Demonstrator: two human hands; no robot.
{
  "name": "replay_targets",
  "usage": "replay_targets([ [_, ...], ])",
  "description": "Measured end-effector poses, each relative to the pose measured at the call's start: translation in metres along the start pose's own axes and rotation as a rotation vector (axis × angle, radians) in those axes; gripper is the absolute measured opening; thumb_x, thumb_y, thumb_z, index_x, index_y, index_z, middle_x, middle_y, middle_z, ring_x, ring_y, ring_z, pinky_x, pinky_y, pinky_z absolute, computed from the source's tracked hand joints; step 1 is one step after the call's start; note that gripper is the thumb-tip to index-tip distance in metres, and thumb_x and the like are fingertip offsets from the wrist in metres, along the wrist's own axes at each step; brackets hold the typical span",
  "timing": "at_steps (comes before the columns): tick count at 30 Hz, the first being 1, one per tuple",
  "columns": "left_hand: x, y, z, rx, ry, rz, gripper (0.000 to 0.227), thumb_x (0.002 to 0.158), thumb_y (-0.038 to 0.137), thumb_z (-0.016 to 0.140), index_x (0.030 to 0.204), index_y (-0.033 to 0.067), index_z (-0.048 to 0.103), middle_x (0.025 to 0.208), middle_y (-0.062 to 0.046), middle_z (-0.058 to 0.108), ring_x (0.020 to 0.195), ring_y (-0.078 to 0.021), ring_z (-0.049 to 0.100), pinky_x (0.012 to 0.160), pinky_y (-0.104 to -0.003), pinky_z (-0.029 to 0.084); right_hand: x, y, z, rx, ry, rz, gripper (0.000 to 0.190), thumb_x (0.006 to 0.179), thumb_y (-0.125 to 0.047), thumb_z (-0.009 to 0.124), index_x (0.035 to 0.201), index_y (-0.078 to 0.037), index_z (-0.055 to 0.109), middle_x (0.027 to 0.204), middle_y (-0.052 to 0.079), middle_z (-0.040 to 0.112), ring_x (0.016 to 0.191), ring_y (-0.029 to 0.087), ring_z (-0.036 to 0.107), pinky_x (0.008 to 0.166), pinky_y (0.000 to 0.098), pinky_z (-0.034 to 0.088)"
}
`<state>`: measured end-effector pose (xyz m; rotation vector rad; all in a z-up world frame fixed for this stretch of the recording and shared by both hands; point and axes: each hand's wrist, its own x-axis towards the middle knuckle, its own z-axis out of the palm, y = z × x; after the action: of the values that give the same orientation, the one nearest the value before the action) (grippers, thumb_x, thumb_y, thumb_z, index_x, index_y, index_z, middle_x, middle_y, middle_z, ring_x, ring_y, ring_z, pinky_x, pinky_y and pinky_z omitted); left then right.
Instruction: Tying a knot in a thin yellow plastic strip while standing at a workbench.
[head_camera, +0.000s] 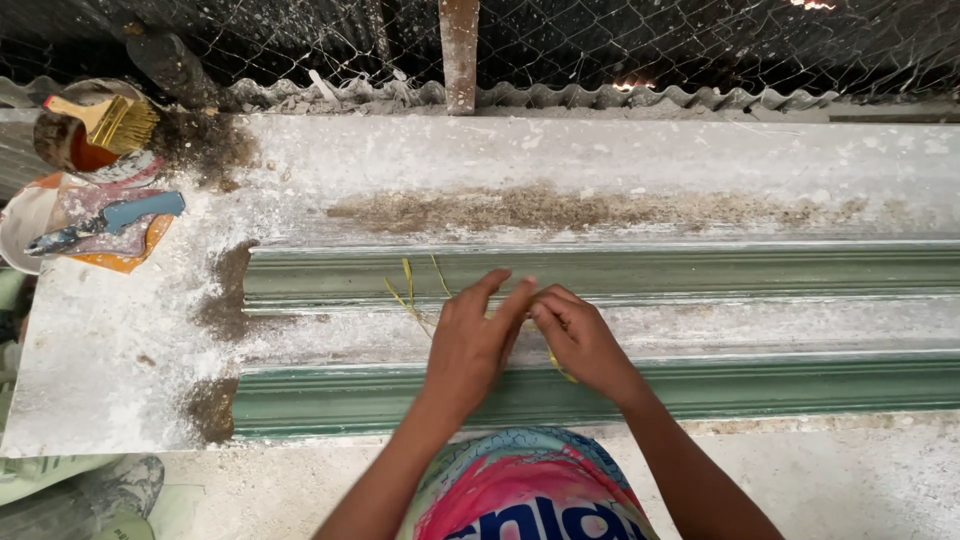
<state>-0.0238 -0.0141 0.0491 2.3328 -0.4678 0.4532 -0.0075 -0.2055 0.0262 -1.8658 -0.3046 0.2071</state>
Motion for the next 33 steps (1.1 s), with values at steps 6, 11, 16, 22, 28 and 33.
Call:
replay_targets([
  [6,0.012,-0.008,-0.025,0.18,-0.127,0.466,0.005,0.1,0.014,0.06,0.099,0.0142,0.066,0.101,-0.006,0.062,0.103,-0.027,0.062,0.093,-0.041,0.048,0.002,-0.027,-0.018,-0.175,-0.271,-0.047,0.025,0.103,-0.011,0.053,0.084,-0.006,0.068,0.084,0.011,0.069,0.081,0.025,0.066,0.076,0.0399,0.053],
  [11,0.005,-0.022,-0.015,0.2,-0.06,0.471,0.005,0.098,0.013,0.062,0.095,0.0148,0.065,0.093,-0.004,0.061,0.096,-0.0243,0.062,0.098,-0.047,0.046,-0.016,-0.003,-0.046,-0.086,-0.456,0.108,0.015,0.097,-0.015,0.065,0.096,-0.002,0.073,0.09,0.014,0.075,0.08,0.023,0.07,0.073,0.0406,0.054],
  [16,-0.008,0.002,0.015,-0.217,0.187,-0.004,0.009,0.099,0.009,0.063,0.097,0.0153,0.069,0.094,0.002,0.065,0.092,-0.0236,0.067,0.082,-0.038,0.05,-0.019,0.035,-0.079,0.767,0.08,0.238,0.04,0.099,-0.008,0.052,0.135,0.007,0.056,0.13,0.019,0.064,0.092,0.027,0.077,0.076,0.0347,0.065],
  [22,0.0,0.057,0.055,-0.626,0.175,-0.323,0.011,0.104,0.007,0.056,0.102,0.0019,0.066,0.089,-0.014,0.063,0.075,-0.0352,0.062,0.072,-0.044,0.051,-0.044,0.031,-0.028,0.627,0.033,0.21,0.033,0.102,-0.014,0.056,0.128,0.004,0.061,0.122,0.017,0.069,0.111,0.026,0.069,0.101,0.0462,0.055],
  [28,0.005,0.095,0.091,-0.558,0.155,-0.349,0.009,0.101,0.004,0.059,0.101,-0.0012,0.067,0.087,-0.017,0.063,0.075,-0.0391,0.065,0.07,-0.043,0.053,-0.047,-0.018,-0.038,0.63,0.297,0.1,0.03,0.109,-0.018,0.051,0.107,0.004,0.071,0.097,0.013,0.072,0.09,0.016,0.066,0.088,0.0371,0.058],
  [33,0.005,0.112,0.116,-0.429,0.069,-0.323,0.01,0.101,0.012,0.062,0.096,0.0067,0.07,0.084,-0.008,0.064,0.078,-0.0319,0.067,0.071,-0.041,0.052,-0.06,0.041,-0.071,0.59,0.295,0.139,0.034,0.106,-0.017,0.054,0.123,0.008,0.069,0.113,0.019,0.077,0.105,0.019,0.07,0.101,0.0405,0.055],
])
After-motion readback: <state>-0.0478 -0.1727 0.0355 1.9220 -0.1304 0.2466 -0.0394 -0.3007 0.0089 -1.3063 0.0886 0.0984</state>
